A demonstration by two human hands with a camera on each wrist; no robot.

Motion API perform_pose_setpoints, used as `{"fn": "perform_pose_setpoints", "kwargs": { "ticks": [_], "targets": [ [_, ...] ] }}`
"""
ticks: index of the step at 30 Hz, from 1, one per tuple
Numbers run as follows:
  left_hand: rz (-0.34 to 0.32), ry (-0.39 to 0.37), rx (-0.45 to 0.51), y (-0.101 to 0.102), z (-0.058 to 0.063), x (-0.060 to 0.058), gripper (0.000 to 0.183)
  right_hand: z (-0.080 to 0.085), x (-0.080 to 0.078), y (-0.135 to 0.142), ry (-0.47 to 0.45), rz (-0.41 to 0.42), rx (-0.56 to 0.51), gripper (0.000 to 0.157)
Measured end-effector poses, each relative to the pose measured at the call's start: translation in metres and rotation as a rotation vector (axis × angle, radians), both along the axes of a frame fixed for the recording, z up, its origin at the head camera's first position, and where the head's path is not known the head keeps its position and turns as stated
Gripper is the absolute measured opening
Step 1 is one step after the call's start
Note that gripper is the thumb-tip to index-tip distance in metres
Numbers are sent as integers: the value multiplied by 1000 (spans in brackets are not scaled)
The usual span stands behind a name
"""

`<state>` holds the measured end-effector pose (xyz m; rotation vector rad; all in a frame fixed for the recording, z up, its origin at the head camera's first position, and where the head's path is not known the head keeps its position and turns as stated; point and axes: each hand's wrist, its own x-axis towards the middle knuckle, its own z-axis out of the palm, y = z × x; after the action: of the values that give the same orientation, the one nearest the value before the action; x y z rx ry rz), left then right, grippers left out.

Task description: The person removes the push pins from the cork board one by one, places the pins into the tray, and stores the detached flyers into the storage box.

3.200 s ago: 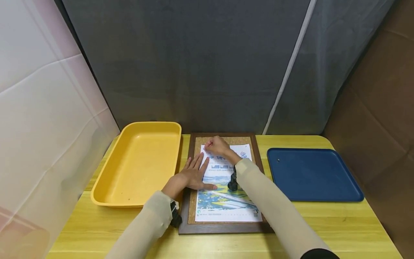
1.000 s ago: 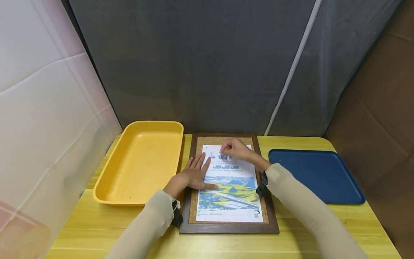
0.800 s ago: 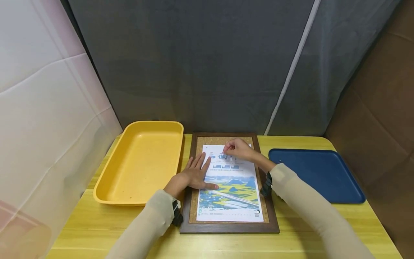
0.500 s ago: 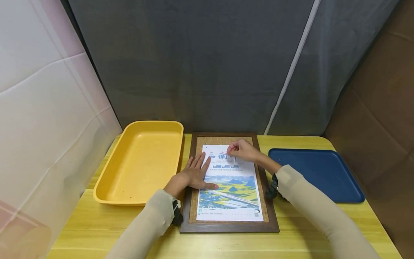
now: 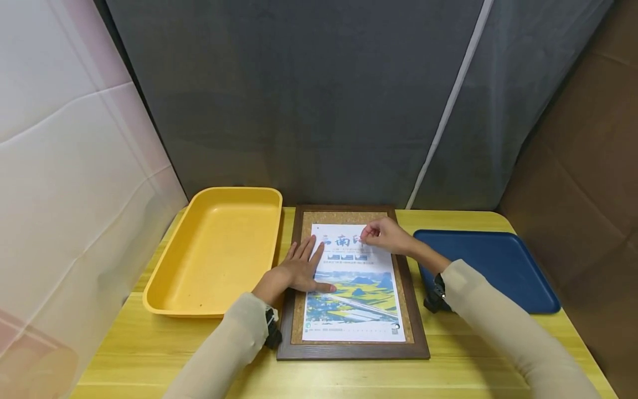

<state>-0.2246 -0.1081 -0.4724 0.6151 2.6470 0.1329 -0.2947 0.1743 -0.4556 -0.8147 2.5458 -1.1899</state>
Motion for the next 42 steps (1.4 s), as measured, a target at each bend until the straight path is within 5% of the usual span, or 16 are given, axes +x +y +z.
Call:
{"fn": "perform_pose_setpoints", "kwargs": {
  "ticks": [13, 25, 30, 42],
  "targets": [
    [17, -5, 63, -3, -22, -9, 127, 3, 7, 29, -26, -38, 17, 9],
    [-1, 9, 4, -1, -1, -1, 122, 1, 8, 63, -19, -86, 50, 9],
    [16, 1, 30, -3, -15, -7, 125, 0, 7, 80, -30, -109, 51, 10],
    [32, -14, 33, -4, -23, -13, 128, -10, 3, 117, -11, -160, 65, 11]
  ]
}}
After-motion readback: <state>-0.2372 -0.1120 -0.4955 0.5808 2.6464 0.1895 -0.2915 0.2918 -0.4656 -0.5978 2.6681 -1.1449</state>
